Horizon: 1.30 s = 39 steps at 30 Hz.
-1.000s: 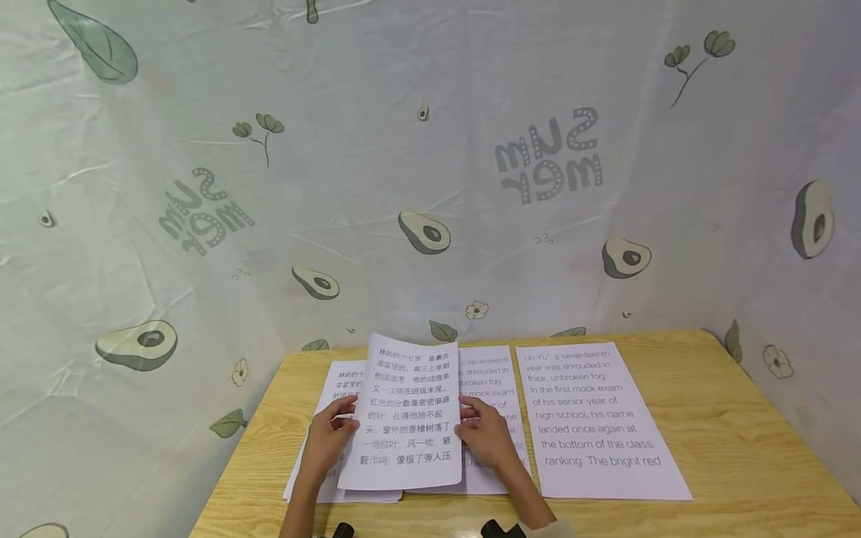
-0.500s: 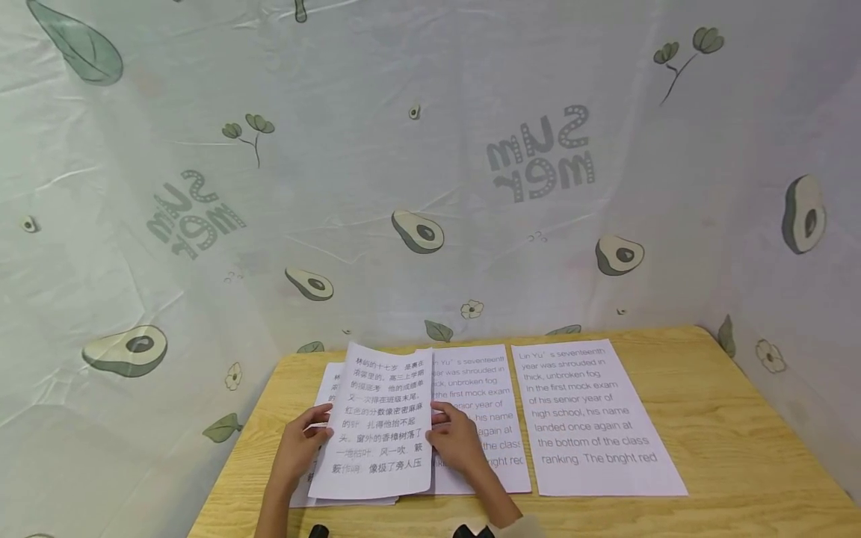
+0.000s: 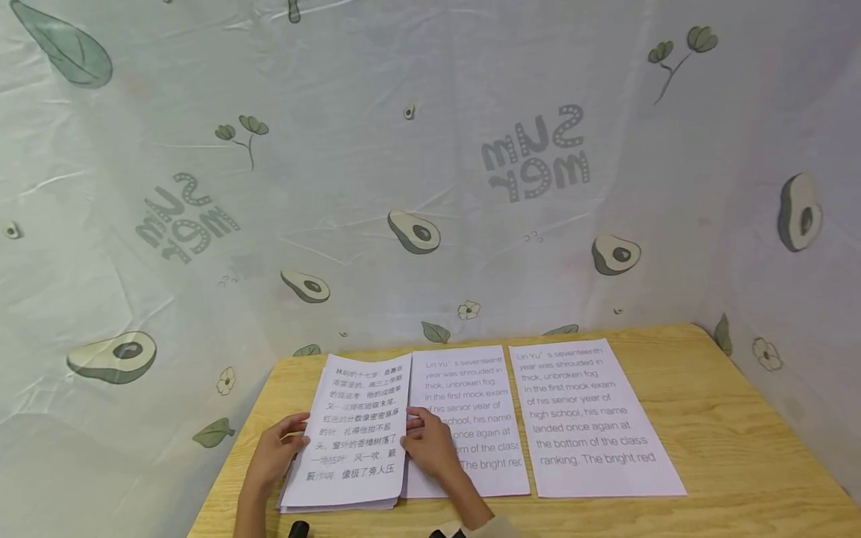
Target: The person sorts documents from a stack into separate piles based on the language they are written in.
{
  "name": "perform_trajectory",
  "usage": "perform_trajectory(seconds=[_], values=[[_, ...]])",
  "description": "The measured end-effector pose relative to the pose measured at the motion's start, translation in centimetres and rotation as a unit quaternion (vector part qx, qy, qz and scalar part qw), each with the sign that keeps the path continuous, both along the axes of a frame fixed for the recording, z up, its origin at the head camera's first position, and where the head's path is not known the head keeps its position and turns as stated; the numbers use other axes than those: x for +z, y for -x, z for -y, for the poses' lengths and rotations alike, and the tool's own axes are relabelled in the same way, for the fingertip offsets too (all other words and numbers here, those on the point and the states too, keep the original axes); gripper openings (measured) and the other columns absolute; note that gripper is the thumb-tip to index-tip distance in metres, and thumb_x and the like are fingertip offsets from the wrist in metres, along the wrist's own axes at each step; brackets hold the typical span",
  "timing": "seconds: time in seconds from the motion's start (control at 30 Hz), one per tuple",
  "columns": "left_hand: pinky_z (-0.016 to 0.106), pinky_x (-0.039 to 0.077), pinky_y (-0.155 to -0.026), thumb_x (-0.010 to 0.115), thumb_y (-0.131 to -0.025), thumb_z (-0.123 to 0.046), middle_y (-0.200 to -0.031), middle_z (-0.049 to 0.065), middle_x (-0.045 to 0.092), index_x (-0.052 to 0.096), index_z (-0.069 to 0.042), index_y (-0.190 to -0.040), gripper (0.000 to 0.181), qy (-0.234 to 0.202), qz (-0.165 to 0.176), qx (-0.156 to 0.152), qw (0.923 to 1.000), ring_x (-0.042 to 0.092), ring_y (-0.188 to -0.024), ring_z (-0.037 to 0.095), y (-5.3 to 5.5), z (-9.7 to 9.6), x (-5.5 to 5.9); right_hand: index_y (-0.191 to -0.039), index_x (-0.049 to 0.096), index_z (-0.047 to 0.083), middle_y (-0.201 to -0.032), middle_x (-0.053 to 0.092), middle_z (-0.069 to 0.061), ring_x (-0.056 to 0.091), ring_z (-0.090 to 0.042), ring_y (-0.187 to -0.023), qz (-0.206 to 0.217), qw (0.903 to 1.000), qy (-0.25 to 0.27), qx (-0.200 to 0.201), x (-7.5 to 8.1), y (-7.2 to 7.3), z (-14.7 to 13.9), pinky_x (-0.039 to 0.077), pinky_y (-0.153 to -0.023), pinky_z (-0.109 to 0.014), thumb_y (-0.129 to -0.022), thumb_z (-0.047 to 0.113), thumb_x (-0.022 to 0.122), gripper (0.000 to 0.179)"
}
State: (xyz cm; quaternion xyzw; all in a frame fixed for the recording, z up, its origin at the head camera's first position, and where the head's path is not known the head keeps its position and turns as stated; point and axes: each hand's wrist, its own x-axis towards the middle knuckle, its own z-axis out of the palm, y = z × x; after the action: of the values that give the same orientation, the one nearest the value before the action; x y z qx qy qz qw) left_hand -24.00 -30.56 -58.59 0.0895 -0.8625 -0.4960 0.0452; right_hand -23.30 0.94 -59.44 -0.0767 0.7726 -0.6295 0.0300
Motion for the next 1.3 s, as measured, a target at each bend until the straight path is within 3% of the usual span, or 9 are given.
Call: perform_trajectory(seconds=[0.17,0.3,0.6,1.1,1.3], values=[[0.031,0.058,-0.084,0.065,-0.096,0.009,-0.129,0.025,0.067,0.065,0.003,-0.142,0.046,0.006,0.000,0.007,1.0000,0.070,-0.110,0.032,-0.1,0.9,-0.3,-0.142,0.061,-0.008,-0.112,0.071,-0.017,0.070,-0.012,-0.085,-0.006,0.9999,0.008,-0.002,0.1,0.2,1.1,0.060,-0.065,-0.025,-0.087,0.000,0.076,0.058],[0.028,0.057,-0.081,0.066,-0.096,0.008,-0.126,0.025,0.068,0.066,0.003,-0.140,0.044,0.013,-0.003,0.014,0.9998,0.070,-0.107,0.032,-0.2,1.2,-0.3,-0.140,0.061,-0.009,-0.109,0.072,-0.017,0.069,-0.011,-0.082,-0.016,0.9999,0.000,-0.004,0.2,0.2,1.5,0.057,-0.064,-0.022,-0.086,0.000,0.077,0.058],[0.025,0.055,-0.076,0.064,-0.095,0.010,-0.123,0.027,0.068,0.066,0.007,-0.137,0.042,0.007,-0.009,0.011,0.9999,0.069,-0.103,0.031,-0.2,1.4,-0.6,-0.141,0.060,-0.011,-0.109,0.070,-0.016,0.071,-0.013,-0.084,-0.017,0.9996,-0.022,0.000,0.2,0.0,1.8,0.058,-0.063,-0.023,-0.087,-0.001,0.076,0.058],[0.027,0.055,-0.079,0.063,-0.097,0.007,-0.124,0.024,0.069,0.068,0.004,-0.137,0.040,0.026,-0.011,0.012,0.9995,0.069,-0.104,0.031,-0.2,1.5,-1.1,-0.141,0.060,-0.011,-0.111,0.071,-0.019,0.073,-0.019,-0.091,-0.006,0.9996,-0.026,-0.003,0.0,0.0,1.9,0.060,-0.066,-0.024,-0.086,-0.002,0.076,0.058],[0.028,0.057,-0.077,0.064,-0.100,0.004,-0.124,0.025,0.068,0.065,0.005,-0.139,0.040,0.008,-0.005,0.018,0.9998,0.069,-0.101,0.027,-0.4,1.5,-0.9,-0.134,0.067,-0.009,-0.105,0.073,-0.014,0.073,-0.016,-0.086,-0.039,0.9974,-0.055,-0.025,0.2,0.0,1.6,0.059,-0.069,-0.022,-0.088,0.002,0.078,0.049]])
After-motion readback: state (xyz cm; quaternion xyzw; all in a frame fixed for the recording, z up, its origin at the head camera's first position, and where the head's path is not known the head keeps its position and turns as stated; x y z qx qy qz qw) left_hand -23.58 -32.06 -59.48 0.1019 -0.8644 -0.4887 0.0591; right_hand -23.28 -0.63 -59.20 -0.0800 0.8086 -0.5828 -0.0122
